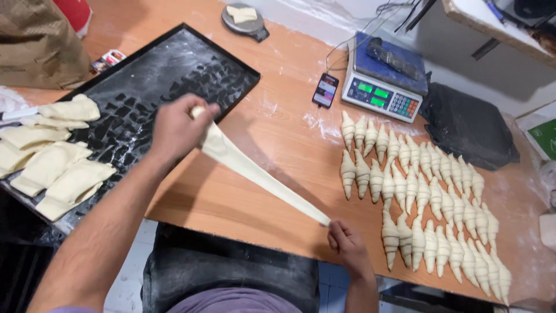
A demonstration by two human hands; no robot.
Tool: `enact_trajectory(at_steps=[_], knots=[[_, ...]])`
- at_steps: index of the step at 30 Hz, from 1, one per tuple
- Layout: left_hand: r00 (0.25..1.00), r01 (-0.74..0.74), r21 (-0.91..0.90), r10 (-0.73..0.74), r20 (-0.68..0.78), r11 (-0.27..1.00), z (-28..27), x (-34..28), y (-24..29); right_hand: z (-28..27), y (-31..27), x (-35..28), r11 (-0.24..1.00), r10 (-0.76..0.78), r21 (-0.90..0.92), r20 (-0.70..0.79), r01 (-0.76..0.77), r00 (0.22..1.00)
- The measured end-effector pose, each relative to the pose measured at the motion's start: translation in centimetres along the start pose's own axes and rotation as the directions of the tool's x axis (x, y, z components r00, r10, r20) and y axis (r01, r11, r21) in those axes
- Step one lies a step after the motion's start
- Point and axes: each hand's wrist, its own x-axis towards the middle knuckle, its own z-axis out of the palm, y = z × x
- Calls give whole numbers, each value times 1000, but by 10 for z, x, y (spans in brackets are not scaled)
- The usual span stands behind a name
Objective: Rolling triangular dough pieces into croissant shapes on a bakery workbench.
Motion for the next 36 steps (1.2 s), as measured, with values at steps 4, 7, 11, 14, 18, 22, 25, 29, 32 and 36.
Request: enact_trajectory(at_steps=[4, 7, 11, 14, 18, 22, 25, 29, 32, 36], knots=[[952, 215, -23, -204, 230, 976, 14, -29, 22, 82, -95, -2, 724, -162, -665, -422, -184, 892], [871, 166, -175, -61, 487, 970, 34, -57, 35, 140, -140, -11, 600, -530, -784, -238, 161, 814], [655, 145, -452, 257, 711, 880, 43, -85, 57, 191, -180, -14, 560, -729, -616, -50, 554, 682], [701, -263, -263, 371, 610, 928, 23, -96, 93, 184, -198, -16, 556, -729, -633, -60, 539, 682], [721, -611, 176, 452, 525, 772, -5, -97, 127, 165, -247, -27, 548, -720, -461, 165, 698, 674], [699, -470, -159, 476, 534, 868, -7, -93, 145, 156, -273, -36, 602, -702, -295, 248, 742, 668], [748, -243, -65, 230, 622, 968, -2, -89, 153, 148, -279, -28, 830, -543, -105, 70, 548, 837], [760, -292, -307, 414, 500, 906, 5, -73, 158, 130, -274, 7, 771, -600, -145, 160, 620, 784], [802, -262, -173, 314, 508, 949, 12, -53, 159, 126, -281, 40, 696, -667, -191, 187, 692, 722], [853, -411, -49, 403, 331, 910, 22, -32, 151, 133, -302, 59, 673, -703, -195, 132, 714, 699]])
